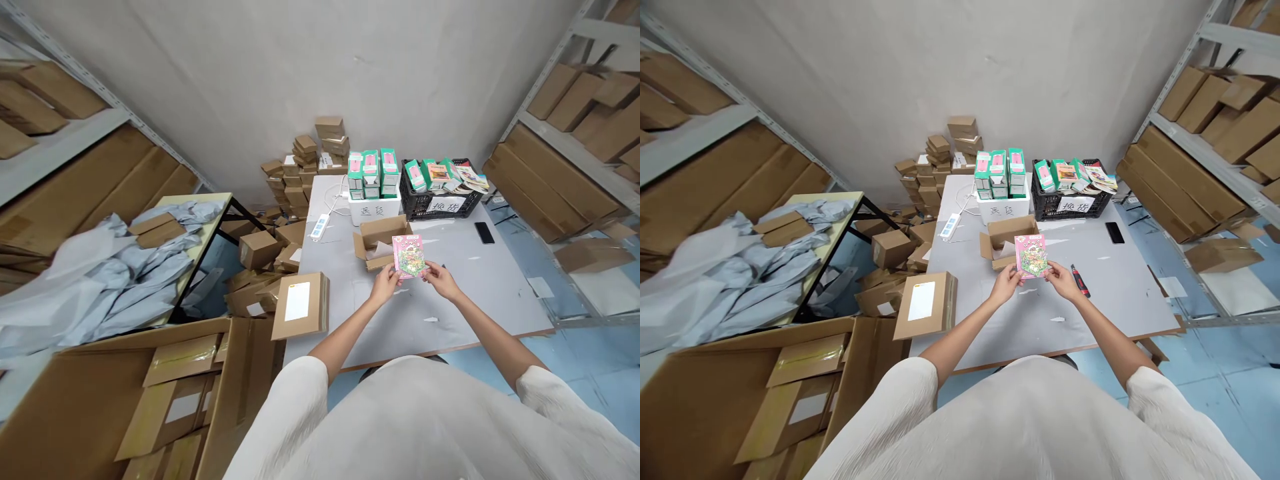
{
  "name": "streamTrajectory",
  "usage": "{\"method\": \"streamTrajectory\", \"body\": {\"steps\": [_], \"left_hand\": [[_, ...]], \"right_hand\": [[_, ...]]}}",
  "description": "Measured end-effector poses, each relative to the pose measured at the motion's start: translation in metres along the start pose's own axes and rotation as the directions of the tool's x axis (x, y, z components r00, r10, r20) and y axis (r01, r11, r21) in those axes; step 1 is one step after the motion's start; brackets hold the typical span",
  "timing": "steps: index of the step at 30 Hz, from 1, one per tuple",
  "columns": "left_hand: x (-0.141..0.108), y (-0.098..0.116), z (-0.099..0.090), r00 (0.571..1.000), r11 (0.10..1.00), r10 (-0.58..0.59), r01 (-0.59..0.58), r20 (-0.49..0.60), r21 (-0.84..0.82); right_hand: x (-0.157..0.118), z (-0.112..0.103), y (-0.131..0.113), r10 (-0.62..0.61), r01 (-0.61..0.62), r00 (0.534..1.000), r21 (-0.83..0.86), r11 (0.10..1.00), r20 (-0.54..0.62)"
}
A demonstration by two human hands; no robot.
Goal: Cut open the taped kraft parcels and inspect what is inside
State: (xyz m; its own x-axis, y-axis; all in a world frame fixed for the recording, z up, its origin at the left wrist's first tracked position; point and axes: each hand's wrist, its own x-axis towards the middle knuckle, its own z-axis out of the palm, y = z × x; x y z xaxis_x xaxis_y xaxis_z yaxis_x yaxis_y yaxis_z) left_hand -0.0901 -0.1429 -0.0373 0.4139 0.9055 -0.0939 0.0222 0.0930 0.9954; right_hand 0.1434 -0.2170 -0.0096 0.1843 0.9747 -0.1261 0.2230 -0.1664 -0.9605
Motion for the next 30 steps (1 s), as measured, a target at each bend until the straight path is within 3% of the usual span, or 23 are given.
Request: {"method": "streamTrajectory", "body": {"steps": [7, 13, 19, 24, 30], "left_hand": [[0.044, 0.016, 0.054, 0.999, 0.996, -0.023, 0.026, 0.032, -0.084], [0.082, 0.016, 0.105, 0.997, 0.986, -0.02, 0.031, 0.069, -0.162], [0.119, 0.015, 0.15, 0.999, 0.985, -0.052, 0.049, -0.015, -0.164], [0.151, 0.023, 0.166, 0.987, 0.987, -0.083, 0.063, -0.135, -0.147], [0.191, 0.037, 0.161, 0.969, 1.0, -0.025, 0.025, -0.246, -0.002]], "right_hand": [[0.03, -0.059, 0.01, -0.014, 0.018, 0.998, 0.056, 0.998, -0.068], [0.071, -0.116, 0.03, -0.029, 0.034, 0.999, 0.113, 0.993, -0.044], [0.104, -0.163, 0.045, -0.027, 0.031, 0.999, 0.155, 0.987, -0.029], [0.134, -0.183, 0.041, -0.038, 0.044, 0.999, 0.157, 0.987, -0.039], [0.177, -0.191, 0.029, -0.08, 0.087, 0.995, 0.155, 0.984, -0.053]]}}
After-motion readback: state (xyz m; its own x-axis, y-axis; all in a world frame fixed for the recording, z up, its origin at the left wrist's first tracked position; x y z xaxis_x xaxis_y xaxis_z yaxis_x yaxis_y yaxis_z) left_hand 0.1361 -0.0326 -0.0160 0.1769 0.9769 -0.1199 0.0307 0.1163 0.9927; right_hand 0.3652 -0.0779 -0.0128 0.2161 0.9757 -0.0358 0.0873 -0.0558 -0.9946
